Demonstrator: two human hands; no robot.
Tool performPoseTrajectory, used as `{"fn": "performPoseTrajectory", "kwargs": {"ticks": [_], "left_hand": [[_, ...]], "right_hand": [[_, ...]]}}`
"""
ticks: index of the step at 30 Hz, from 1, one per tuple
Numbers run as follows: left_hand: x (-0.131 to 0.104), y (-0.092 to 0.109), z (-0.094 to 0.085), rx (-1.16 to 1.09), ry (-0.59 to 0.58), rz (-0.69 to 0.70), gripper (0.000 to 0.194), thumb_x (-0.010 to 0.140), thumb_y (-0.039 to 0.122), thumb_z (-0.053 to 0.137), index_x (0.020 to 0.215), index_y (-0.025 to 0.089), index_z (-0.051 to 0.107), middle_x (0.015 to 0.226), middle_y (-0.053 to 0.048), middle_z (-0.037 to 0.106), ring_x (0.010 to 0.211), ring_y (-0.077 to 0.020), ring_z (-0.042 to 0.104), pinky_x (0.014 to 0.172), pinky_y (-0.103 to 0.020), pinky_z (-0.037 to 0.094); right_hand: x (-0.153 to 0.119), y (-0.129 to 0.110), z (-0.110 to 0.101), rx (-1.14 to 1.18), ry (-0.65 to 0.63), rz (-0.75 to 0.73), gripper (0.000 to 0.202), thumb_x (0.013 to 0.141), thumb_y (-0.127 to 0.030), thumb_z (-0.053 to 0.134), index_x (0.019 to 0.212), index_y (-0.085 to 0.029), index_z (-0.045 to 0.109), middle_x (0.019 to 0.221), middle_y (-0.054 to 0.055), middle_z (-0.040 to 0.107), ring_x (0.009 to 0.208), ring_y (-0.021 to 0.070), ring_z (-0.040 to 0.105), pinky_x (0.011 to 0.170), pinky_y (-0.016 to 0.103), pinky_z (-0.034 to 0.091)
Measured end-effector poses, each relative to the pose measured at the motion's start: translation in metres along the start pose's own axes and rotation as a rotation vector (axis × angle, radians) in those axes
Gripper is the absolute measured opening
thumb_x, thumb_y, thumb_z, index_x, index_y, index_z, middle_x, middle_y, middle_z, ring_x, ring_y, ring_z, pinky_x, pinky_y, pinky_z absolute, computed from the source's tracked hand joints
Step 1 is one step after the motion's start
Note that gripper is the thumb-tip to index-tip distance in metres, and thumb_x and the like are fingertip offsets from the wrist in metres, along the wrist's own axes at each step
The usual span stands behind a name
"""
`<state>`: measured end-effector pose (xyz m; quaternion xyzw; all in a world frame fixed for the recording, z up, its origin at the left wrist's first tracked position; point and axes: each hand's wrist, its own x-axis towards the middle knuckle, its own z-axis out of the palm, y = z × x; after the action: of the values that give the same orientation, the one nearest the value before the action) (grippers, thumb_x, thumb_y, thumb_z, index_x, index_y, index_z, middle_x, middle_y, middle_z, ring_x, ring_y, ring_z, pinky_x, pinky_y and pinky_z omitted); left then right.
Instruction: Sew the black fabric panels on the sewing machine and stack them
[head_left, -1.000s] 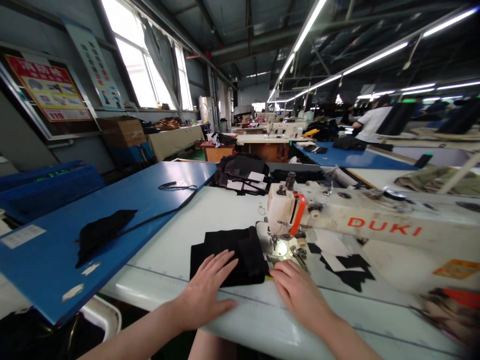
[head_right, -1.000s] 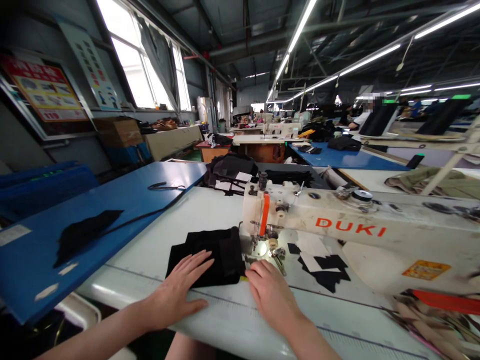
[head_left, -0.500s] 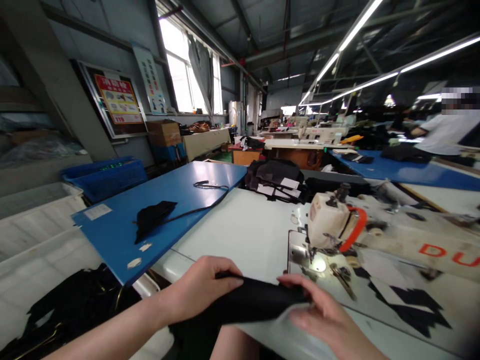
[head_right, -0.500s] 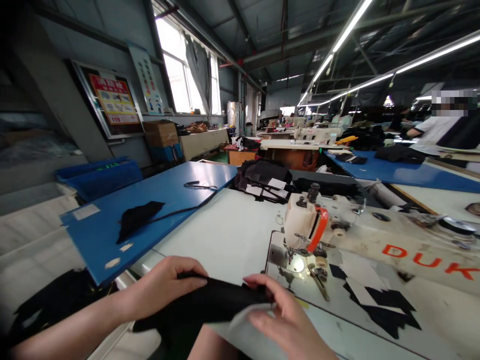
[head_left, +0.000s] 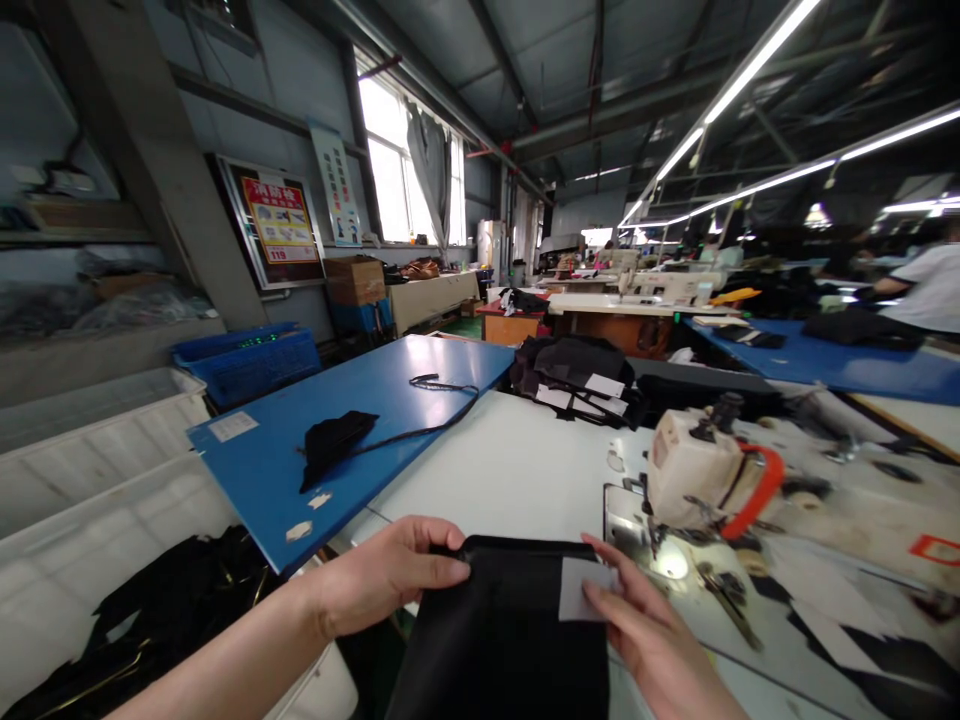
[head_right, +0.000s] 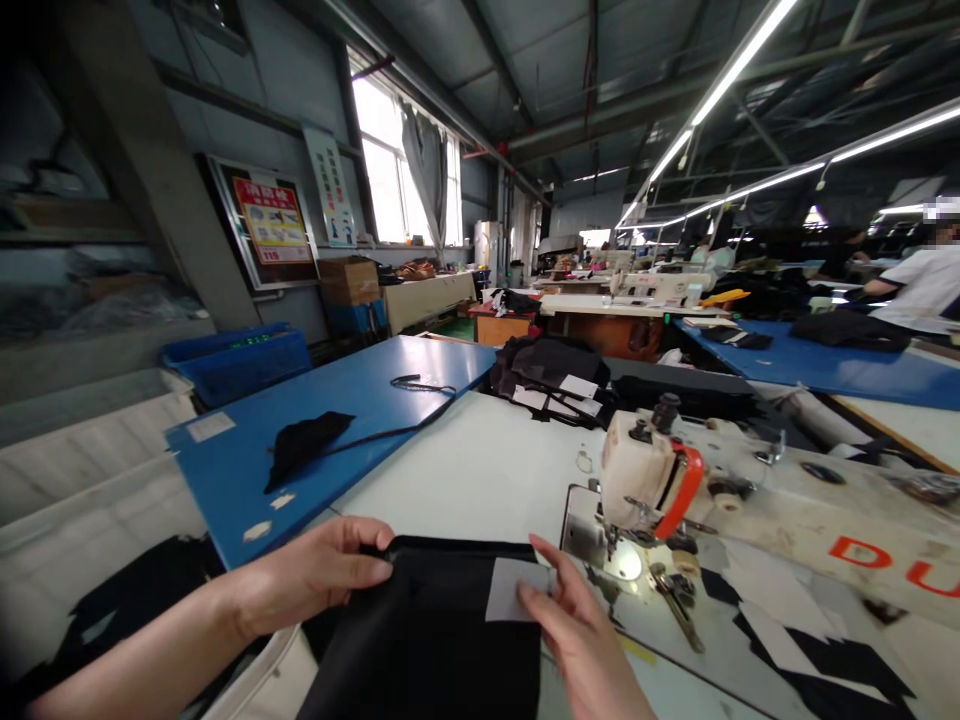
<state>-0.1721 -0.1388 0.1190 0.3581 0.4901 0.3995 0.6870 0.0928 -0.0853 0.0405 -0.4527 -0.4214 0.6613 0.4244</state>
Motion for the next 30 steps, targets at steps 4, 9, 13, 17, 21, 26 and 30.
{"fn": "performPoseTrajectory", "kwargs": {"ticks": [4, 9, 13, 17, 21, 26, 30], "left_hand": [[-0.001, 0.007, 0.017, 0.131, -0.015, 0.137, 0.029, 0.064, 0.036, 0.078, 0.074, 0.015, 0.061, 0.067, 0.002, 0.062, 0.059, -0.0090, 0.055, 0.060, -0.019, 0.043], [0.023, 0.010, 0.047, 0.496, -0.019, 0.367, 0.020, 0.078, 0.035, 0.063, 0.084, 0.016, 0.062, 0.081, 0.000, 0.064, 0.075, -0.0146, 0.057, 0.071, -0.023, 0.045], [0.062, 0.000, 0.064, 0.756, -0.037, 0.478, 0.015, 0.078, 0.024, 0.057, 0.091, 0.018, 0.062, 0.091, 0.000, 0.064, 0.087, -0.0169, 0.057, 0.081, -0.025, 0.043], [0.100, -0.019, 0.077, 0.857, -0.065, 0.478, 0.013, 0.080, 0.025, 0.053, 0.089, 0.019, 0.060, 0.086, 0.000, 0.064, 0.084, -0.0173, 0.058, 0.081, -0.027, 0.044], [0.131, -0.034, 0.089, 0.959, -0.055, 0.602, 0.004, 0.077, 0.021, 0.056, 0.079, 0.019, 0.059, 0.102, -0.003, 0.061, 0.099, -0.0206, 0.055, 0.092, -0.032, 0.039], [0.161, -0.038, 0.102, 0.914, -0.251, 0.530, 0.007, 0.077, 0.025, 0.056, 0.079, 0.019, 0.055, 0.095, -0.002, 0.062, 0.094, -0.0195, 0.056, 0.087, -0.030, 0.042], [0.174, -0.046, 0.108, 0.949, -0.212, 0.543, 0.007, 0.077, 0.024, 0.055, 0.081, 0.019, 0.055, 0.081, 0.001, 0.060, 0.082, -0.0167, 0.056, 0.077, -0.026, 0.043]], "right_hand": [[-0.015, 0.005, 0.018, -0.249, 0.070, -0.211, 0.065, 0.072, -0.052, 0.065, 0.131, -0.031, 0.046, 0.137, 0.006, 0.045, 0.130, 0.0288, 0.035, 0.105, 0.045, 0.032], [-0.030, -0.001, 0.055, 0.276, -0.385, -0.013, 0.059, 0.071, -0.059, 0.063, 0.118, -0.024, 0.057, 0.116, 0.009, 0.062, 0.115, 0.0286, 0.051, 0.092, 0.040, 0.045], [-0.012, 0.003, 0.053, 0.384, -0.134, 0.021, 0.046, 0.072, -0.056, 0.065, 0.098, -0.019, 0.065, 0.094, 0.008, 0.068, 0.098, 0.0263, 0.060, 0.078, 0.035, 0.050], [-0.001, 0.014, 0.025, 0.370, 0.037, -0.020, 0.041, 0.071, -0.052, 0.068, 0.094, -0.018, 0.065, 0.085, 0.005, 0.068, 0.089, 0.0232, 0.062, 0.070, 0.030, 0.049], [0.002, 0.021, -0.002, 0.315, 0.168, -0.086, 0.040, 0.071, -0.051, 0.068, 0.094, -0.019, 0.066, 0.084, 0.004, 0.068, 0.084, 0.0218, 0.062, 0.067, 0.029, 0.049], [0.006, 0.023, -0.025, 0.233, 0.190, -0.149, 0.034, 0.074, -0.051, 0.065, 0.089, -0.021, 0.066, 0.082, 0.002, 0.067, 0.082, 0.0212, 0.062, 0.065, 0.028, 0.049], [0.001, 0.016, -0.044, 0.142, 0.144, -0.131, 0.038, 0.073, -0.052, 0.065, 0.098, -0.023, 0.066, 0.088, 0.003, 0.067, 0.083, 0.0213, 0.063, 0.068, 0.031, 0.050]]}}
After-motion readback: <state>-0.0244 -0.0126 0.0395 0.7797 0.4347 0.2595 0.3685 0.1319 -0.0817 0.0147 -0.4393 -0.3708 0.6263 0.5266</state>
